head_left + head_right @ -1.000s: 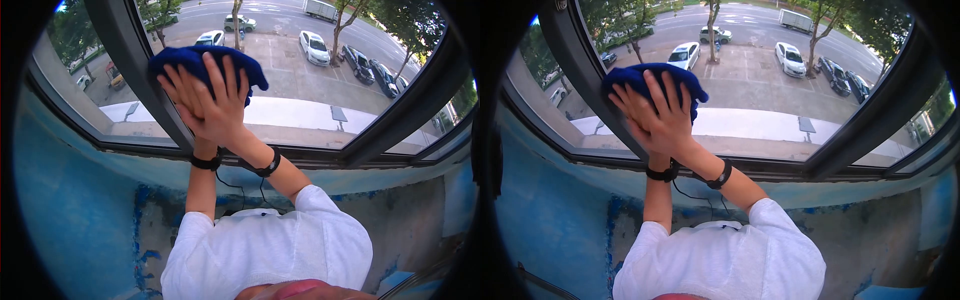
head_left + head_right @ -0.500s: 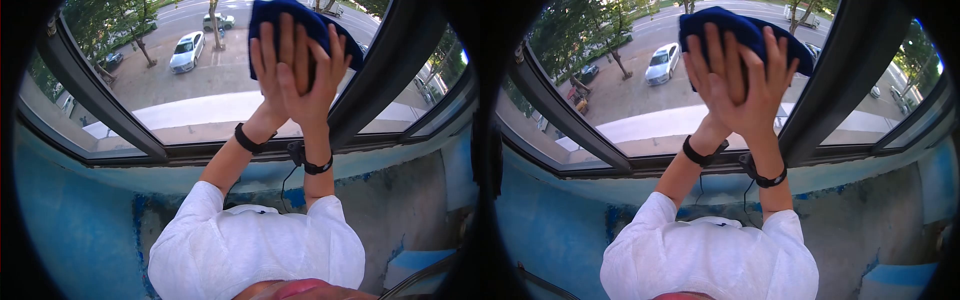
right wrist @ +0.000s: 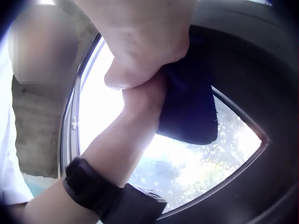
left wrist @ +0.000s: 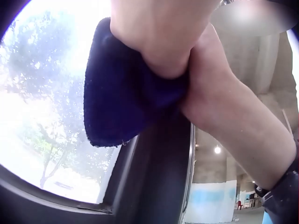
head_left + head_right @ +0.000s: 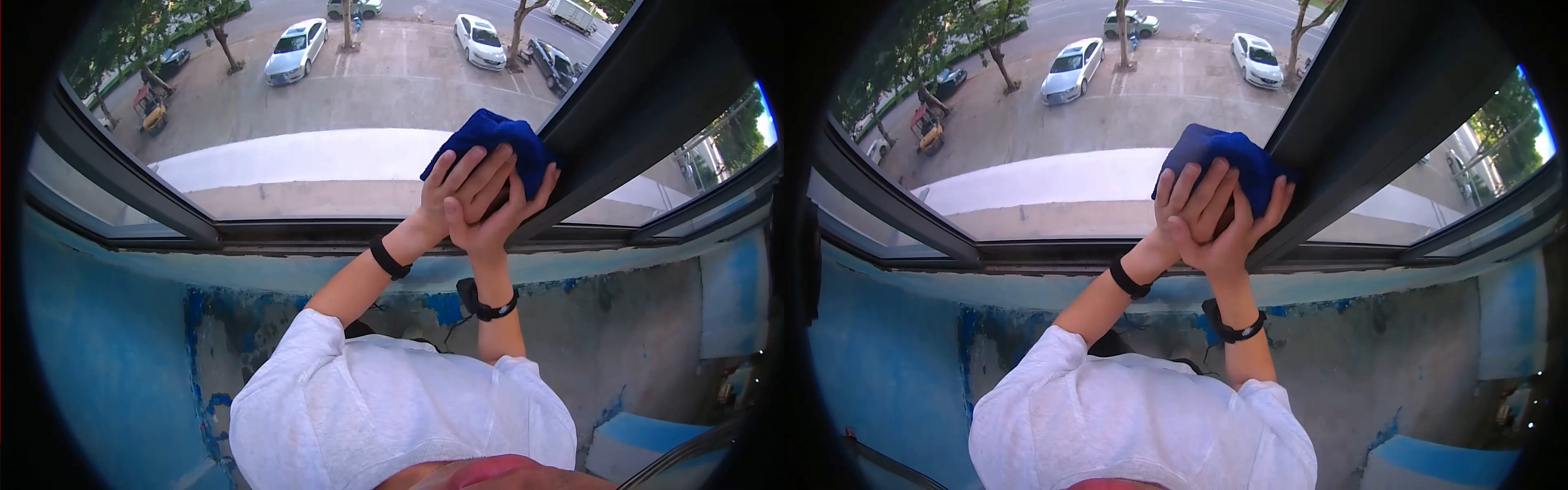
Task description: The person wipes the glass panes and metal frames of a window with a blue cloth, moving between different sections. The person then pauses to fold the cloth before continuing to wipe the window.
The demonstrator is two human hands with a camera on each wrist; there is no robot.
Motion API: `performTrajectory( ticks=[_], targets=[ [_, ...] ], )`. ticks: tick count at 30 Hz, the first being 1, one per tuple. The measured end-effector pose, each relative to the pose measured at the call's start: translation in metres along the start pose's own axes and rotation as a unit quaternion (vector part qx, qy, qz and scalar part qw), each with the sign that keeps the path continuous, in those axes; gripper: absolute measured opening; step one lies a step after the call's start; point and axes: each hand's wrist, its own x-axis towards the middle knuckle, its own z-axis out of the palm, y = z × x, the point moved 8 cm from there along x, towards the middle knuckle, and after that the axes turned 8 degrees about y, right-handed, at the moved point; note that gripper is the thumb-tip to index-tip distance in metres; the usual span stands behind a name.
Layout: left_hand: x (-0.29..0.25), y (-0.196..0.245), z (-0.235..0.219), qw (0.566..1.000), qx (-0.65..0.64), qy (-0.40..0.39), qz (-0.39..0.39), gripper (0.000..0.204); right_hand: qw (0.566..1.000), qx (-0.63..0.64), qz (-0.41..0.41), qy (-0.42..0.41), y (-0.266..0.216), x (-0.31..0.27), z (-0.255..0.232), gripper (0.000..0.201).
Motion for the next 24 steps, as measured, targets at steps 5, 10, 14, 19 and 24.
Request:
performTrajectory(
  ticks=[5, 10, 14, 19, 24],
  targets=[
    [0.004, -0.028, -0.012, 0.999, 0.017, -0.026, 0.016, 0.033, 0.998, -0.026, -0.024, 0.045, -0.023, 0.002, 0.015, 0.084],
    [-0.003, -0.083, -0.047, 0.999, 0.034, -0.007, -0.005, 0.033, 0.997, 0.053, 0.039, 0.036, -0.054, -0.01, 0.059, 0.087],
    [-0.035, -0.153, -0.095, 0.996, 0.08, 0.02, -0.025, 0.035, 0.996, 0.03, -0.073, 0.048, -0.139, -0.014, 0.102, 0.076],
    [-0.084, -0.24, -0.156, 0.98, 0.185, -0.062, -0.049, 0.066, 0.986, 0.073, -0.144, 0.045, -0.243, -0.052, 0.173, 0.067],
    [-0.133, -0.316, -0.208, 0.974, 0.101, -0.024, -0.203, 0.072, 0.904, 0.425, -0.041, 0.009, -0.285, -0.058, 0.177, 0.059]
  ],
)
